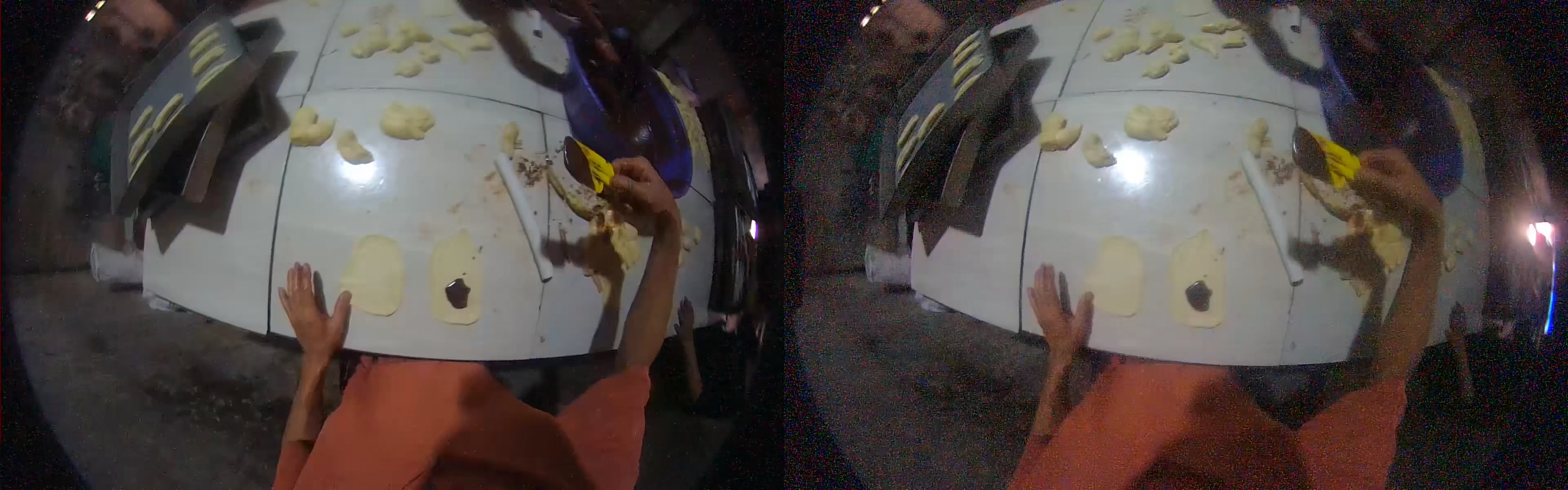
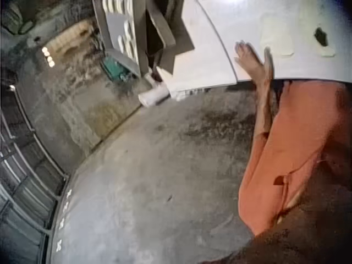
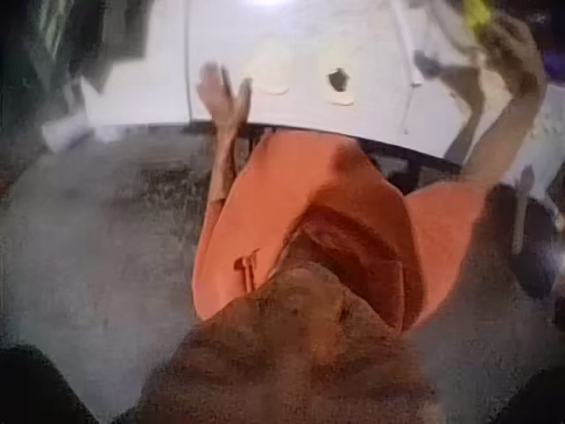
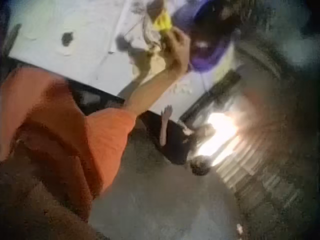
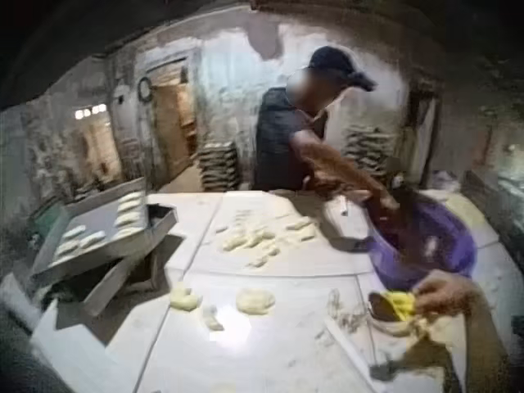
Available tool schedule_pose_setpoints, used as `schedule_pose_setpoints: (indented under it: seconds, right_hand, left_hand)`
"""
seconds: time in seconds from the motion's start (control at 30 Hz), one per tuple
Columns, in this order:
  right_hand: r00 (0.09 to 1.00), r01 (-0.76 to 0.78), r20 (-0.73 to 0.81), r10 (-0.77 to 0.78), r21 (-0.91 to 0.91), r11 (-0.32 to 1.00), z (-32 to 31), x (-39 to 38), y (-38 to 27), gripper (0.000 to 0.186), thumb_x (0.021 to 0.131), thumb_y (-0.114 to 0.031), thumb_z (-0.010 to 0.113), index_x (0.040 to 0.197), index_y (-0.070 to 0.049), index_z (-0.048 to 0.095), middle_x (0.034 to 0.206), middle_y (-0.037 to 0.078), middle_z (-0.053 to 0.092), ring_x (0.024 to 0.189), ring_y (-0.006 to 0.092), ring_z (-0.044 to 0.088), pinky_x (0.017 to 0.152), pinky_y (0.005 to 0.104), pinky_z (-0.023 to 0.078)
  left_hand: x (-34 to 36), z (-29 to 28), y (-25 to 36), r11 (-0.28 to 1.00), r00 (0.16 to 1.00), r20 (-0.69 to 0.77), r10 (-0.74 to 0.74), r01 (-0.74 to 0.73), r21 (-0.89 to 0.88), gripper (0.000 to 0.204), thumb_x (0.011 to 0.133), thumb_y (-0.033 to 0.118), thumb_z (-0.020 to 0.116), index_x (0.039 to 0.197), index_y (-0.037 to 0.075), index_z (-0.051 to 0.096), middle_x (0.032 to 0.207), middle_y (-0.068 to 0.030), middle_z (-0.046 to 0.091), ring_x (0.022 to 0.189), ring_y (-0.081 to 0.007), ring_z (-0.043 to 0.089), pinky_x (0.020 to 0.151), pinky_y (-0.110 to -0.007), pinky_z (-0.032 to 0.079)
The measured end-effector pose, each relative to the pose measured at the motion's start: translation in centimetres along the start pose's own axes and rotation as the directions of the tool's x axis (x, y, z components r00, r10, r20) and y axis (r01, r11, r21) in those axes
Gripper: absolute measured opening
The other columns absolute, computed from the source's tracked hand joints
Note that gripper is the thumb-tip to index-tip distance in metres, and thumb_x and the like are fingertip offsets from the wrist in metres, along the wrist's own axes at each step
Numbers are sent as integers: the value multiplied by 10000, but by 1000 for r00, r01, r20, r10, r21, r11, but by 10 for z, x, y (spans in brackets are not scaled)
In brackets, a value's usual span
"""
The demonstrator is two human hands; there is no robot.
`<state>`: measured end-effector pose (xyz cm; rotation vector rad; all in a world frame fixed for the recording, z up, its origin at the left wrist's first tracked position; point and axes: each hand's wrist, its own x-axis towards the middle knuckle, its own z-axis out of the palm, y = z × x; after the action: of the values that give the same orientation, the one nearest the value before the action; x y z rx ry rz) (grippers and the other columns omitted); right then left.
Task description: The person uses a rolling pin to flatten pieces of dough on a table, applies a brown filling from a bowl using a yellow spatula, and rolls the dough into cylinders. The person then places the rolled dough onto a metal tray.
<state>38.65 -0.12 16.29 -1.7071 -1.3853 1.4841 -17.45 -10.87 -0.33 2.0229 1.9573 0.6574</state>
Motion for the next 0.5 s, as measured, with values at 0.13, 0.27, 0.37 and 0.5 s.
schedule_pose_setpoints:
  seconds: [0.13,0.27,0.37,0.5]
  right_hand:
    - [971,42,240,20,-252,967,96,12,-12,245,935,-263,747,978,-22,750,712,-17,630,587,55,548,511,244,430]
    - [919,237,382,-100,-331,913,222,16,-16,321,932,-332,735,955,-12,722,689,107,655,591,177,588,597,360,474]
    - [934,353,253,-252,-552,755,286,2,-17,245,919,-297,733,911,-53,722,665,132,660,594,274,675,551,371,489]
    - [924,358,170,-343,-704,613,322,-12,-22,215,949,-294,689,909,-82,690,705,123,662,636,328,671,563,422,497]
  left_hand:
    - [3,8,-3,999,999,-16,42,-43,-18,869,864,361,790,1552,19,385,1590,-255,382,1510,-418,303,1221,-646,106]
    - [-10,0,-10,999,999,-4,32,-32,-2,885,856,335,782,1555,9,349,1593,-260,361,1517,-407,289,1226,-642,103]
    - [-9,-1,-9,999,999,9,39,-39,-9,883,859,356,775,1555,13,353,1601,-254,356,1522,-405,282,1223,-650,97]
    - [-8,-1,-8,998,999,15,51,-51,-22,847,877,375,767,1552,28,392,1591,-240,394,1507,-414,317,1201,-684,112]
